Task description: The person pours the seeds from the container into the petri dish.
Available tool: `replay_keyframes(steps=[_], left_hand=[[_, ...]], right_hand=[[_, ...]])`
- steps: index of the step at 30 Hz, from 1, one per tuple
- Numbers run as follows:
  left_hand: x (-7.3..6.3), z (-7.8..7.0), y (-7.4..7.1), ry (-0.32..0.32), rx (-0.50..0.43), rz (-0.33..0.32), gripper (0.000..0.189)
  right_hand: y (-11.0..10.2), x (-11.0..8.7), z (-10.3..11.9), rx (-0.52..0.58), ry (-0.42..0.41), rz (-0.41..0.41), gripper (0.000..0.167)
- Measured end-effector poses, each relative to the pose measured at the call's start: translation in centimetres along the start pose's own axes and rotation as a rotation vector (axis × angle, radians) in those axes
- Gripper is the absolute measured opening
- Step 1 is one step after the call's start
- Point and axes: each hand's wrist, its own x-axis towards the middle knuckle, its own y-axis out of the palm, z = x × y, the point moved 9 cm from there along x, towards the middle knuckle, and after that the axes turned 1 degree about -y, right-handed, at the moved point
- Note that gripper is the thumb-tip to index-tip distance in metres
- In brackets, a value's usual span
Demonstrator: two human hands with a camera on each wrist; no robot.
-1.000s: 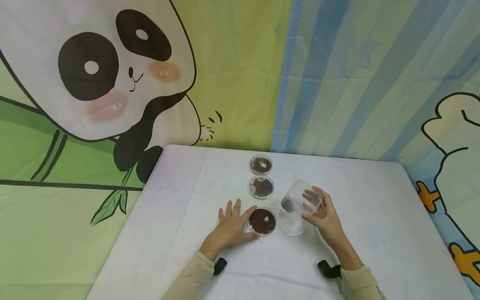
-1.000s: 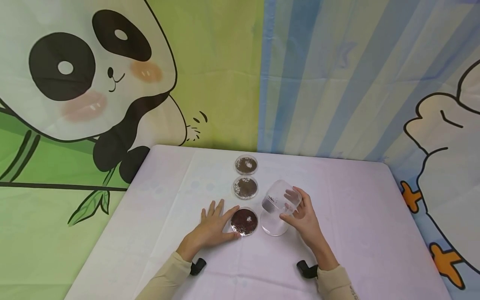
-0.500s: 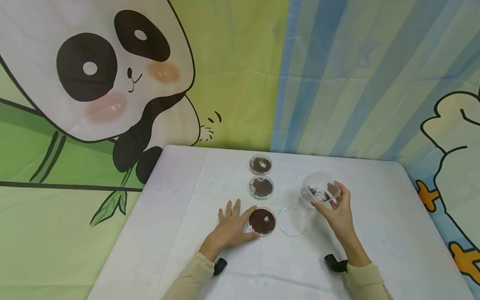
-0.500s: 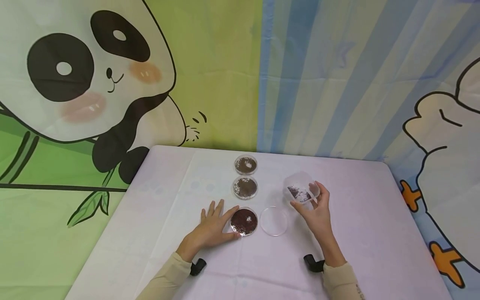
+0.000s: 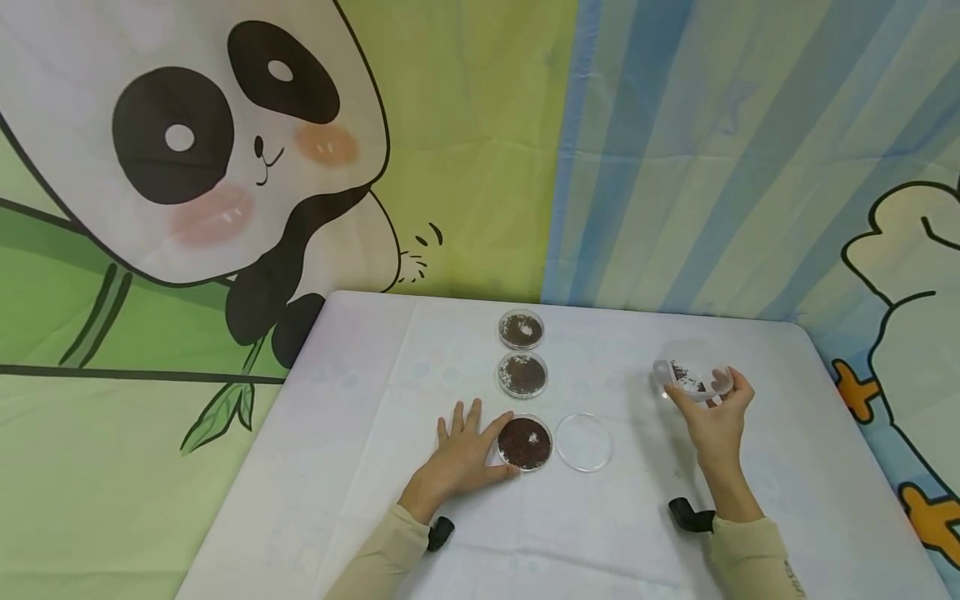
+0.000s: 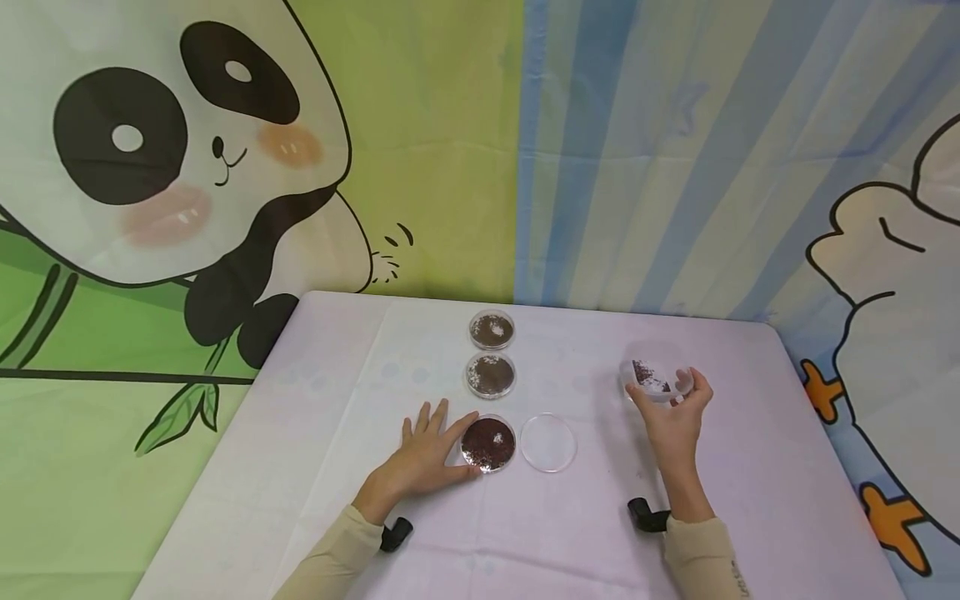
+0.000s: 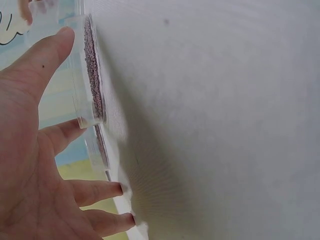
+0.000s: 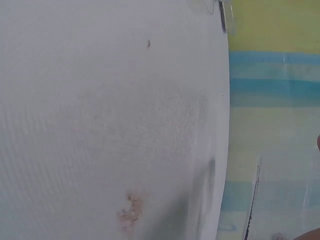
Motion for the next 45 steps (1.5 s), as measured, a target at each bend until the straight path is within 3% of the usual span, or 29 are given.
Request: replay_keyframes(steps=[12,30,35,40,45], left_hand=[[0.1,0.1,0.1,-0.005,0.031,-0.002,0.087],[0.0,0.1,0.1,0.004,0.054,-0.014,0.086],[0.0,0.0,0.0,0.008,0.057,-0.017,0.086],[0.0,0.0,0.0,0.009,0.062,-0.016,0.087],[-0.1,0.0,-0.1,0.004,0.052,-0.017,0.086]], right_hand=[[-1.6,1.9,-2.0,-0.072,0.166,-0.078,0.104],[-2.2,2.5,-3.4,-0.094,0.216,-0.093,0.109],[-2.4,2.1,-2.7,-0.129,0.168,-0.105,0.113],[-2.8,1.1,-0.2,-0.228,0.005,-0.166,0.116],[-2.1,-0.1,2.9,-0.272,-0.169,-0.161,0.107]])
